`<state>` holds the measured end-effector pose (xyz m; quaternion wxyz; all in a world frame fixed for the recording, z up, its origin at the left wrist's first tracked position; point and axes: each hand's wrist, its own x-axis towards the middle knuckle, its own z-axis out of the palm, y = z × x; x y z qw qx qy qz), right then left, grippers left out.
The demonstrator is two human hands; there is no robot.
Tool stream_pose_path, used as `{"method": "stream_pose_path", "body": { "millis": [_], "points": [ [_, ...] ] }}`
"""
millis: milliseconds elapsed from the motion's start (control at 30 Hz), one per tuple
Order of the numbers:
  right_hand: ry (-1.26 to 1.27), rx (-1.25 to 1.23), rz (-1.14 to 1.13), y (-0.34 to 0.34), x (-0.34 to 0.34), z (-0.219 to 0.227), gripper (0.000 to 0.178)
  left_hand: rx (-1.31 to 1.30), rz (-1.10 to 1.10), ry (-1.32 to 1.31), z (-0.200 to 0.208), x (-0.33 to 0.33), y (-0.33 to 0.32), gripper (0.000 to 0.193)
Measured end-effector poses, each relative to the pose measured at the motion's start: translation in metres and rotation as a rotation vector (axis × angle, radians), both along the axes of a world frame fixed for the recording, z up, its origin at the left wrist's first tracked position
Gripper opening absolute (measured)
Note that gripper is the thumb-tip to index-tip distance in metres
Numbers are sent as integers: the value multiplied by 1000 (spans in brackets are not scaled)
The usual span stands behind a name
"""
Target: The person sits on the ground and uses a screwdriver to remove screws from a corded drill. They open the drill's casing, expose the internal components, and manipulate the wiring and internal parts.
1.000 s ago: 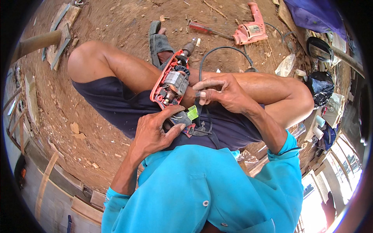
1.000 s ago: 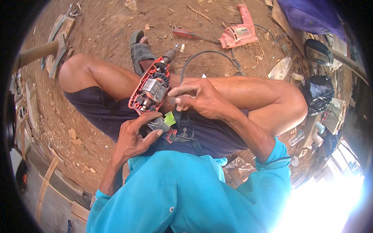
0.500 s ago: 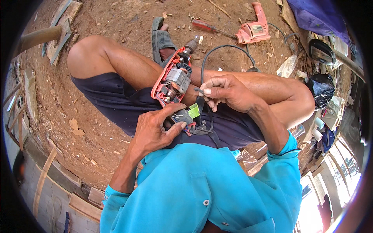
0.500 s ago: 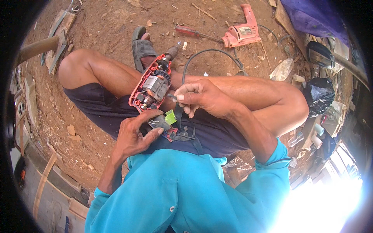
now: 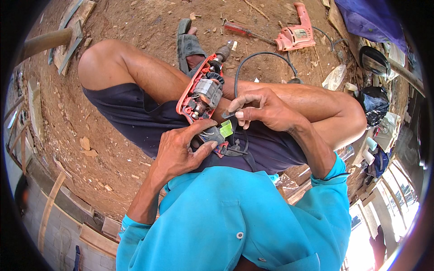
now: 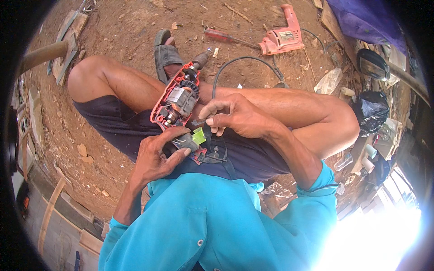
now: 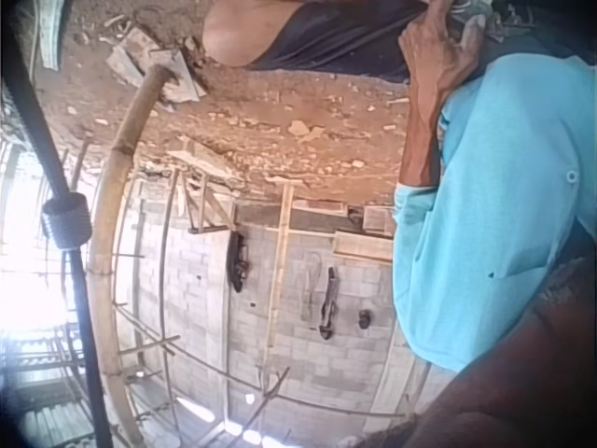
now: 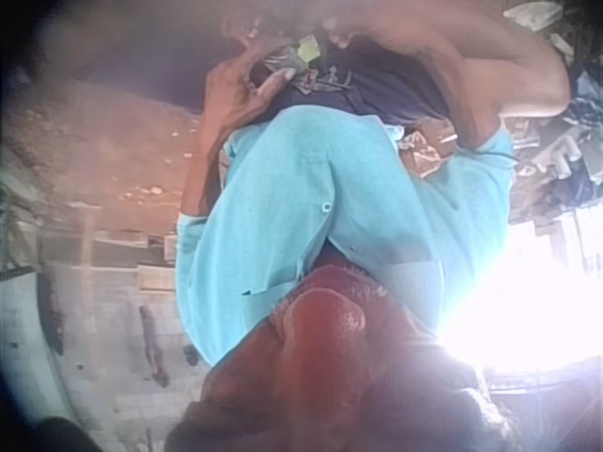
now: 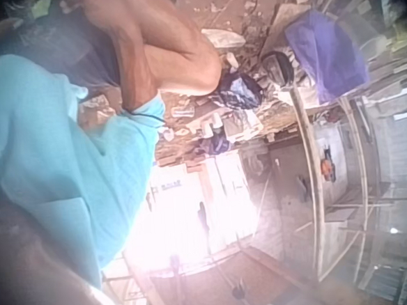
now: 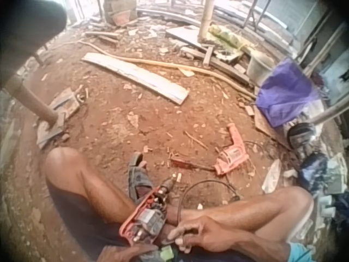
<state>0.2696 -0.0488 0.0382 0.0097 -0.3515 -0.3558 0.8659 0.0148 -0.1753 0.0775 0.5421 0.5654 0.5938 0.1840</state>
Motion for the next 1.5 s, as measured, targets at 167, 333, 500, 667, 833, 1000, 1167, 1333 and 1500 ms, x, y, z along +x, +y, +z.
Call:
{"method": "stream_pose_path", "body": {
  "millis": [167, 333, 500, 667, 833, 1000, 1167, 1333, 1500],
  "points": [
    [14, -8, -46, -3, 1, -1, 13, 34, 0, 4, -3, 0, -2, 49],
    [-12, 61, -26, -2, 0, 3, 19, 20, -2, 5, -2, 0, -1, 49],
    [-20, 66, -5, -1, -1, 10, 22, 31, -4, 12, -2, 0, -1, 49],
    [-61, 31, -2, -1, -2, 13, 25, 13, 0, 12, -1, 0, -1, 48],
    [-66, 79, -15, -4, -3, 12, 26, 15, 3, 13, -2, 0, -1, 48],
    [-107, 109, -33, -6, -7, 16, 25, 3, 3, 12, -1, 0, -1, 48],
    [-133, 168, 20, -5, -9, 21, 25, 16, 1, 14, -2, 0, -1, 49],
    [-136, 181, 42, -6, -8, 20, 26, 12, -5, 13, -2, -1, -1, 49],
    [-141, 157, 47, -7, -8, 18, 24, 12, -3, 2, -2, -1, -1, 49]
  ]
}}
